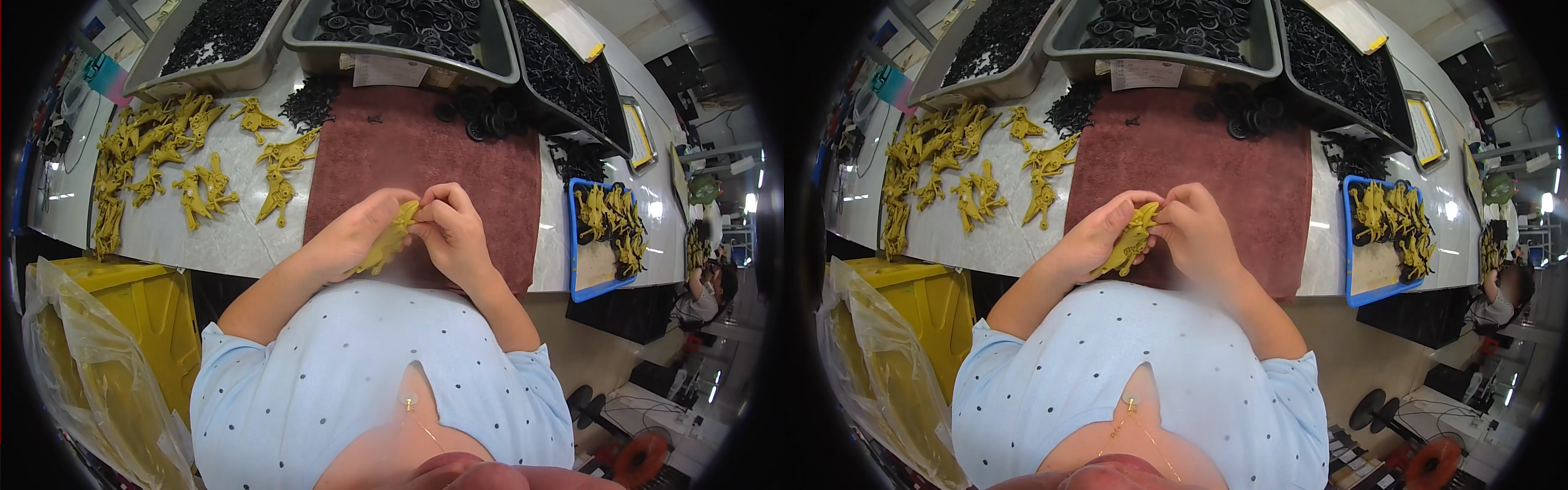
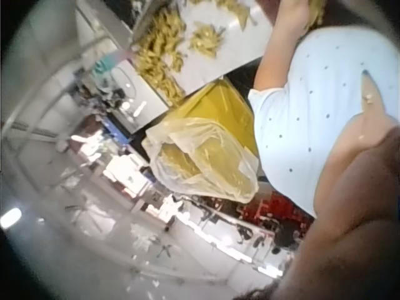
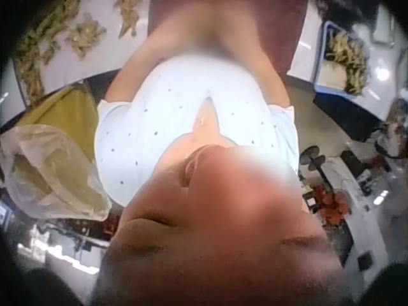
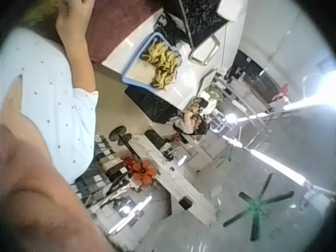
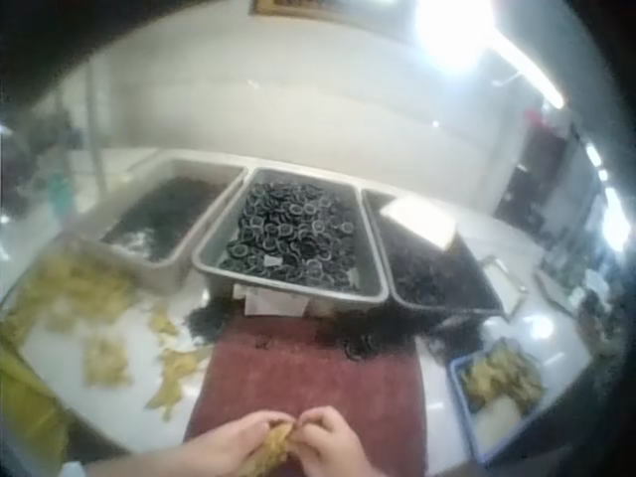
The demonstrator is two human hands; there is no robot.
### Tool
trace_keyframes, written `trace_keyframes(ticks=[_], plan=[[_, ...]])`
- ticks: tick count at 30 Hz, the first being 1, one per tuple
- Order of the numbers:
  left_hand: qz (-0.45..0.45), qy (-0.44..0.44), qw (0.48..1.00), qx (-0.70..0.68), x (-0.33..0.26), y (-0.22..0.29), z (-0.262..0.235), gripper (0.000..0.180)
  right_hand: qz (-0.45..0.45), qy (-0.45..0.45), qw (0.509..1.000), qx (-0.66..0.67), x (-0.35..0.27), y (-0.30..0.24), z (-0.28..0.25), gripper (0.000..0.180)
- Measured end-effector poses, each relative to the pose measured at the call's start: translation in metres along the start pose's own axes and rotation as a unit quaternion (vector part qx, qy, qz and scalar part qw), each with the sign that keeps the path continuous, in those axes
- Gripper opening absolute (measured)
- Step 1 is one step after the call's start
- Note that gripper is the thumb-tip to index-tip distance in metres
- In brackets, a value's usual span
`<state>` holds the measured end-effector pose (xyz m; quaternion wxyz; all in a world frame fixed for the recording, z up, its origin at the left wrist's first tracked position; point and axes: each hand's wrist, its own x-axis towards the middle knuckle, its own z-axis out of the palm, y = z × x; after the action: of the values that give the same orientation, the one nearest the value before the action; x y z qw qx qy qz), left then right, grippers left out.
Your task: The person assembles toy motorcycles by attaching wheels and handlebars to frames by hand, places the assembled motorcycles into a tray, and lays out additional motorcycle frames on a cloth mat to attach small parts.
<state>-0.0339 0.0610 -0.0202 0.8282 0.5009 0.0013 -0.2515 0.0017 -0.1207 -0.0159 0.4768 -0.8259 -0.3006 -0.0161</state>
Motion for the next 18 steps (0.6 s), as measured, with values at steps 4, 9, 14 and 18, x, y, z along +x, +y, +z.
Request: trace_keyframes(ticks=[4,9,14,18], plan=[[-0.023,0.034,0.999,-0.033,0.002,0.001,-0.005,0.046,0.002,-0.012,1.000,-0.006,-0.002,0.004,0.001,0.015],[-0.041,-0.011,0.999,-0.018,-0.004,0.002,-0.019,0.043,0.006,-0.020,1.000,0.000,-0.004,-0.002,0.000,0.016],[-0.027,0.018,0.999,-0.017,-0.003,0.007,-0.013,0.030,-0.009,-0.010,1.000,-0.018,-0.004,-0.001,0.001,0.016],[-0.060,-0.003,0.996,-0.066,-0.004,0.002,-0.021,0.027,-0.004,-0.021,0.997,0.072,-0.005,-0.001,0.004,0.017]])
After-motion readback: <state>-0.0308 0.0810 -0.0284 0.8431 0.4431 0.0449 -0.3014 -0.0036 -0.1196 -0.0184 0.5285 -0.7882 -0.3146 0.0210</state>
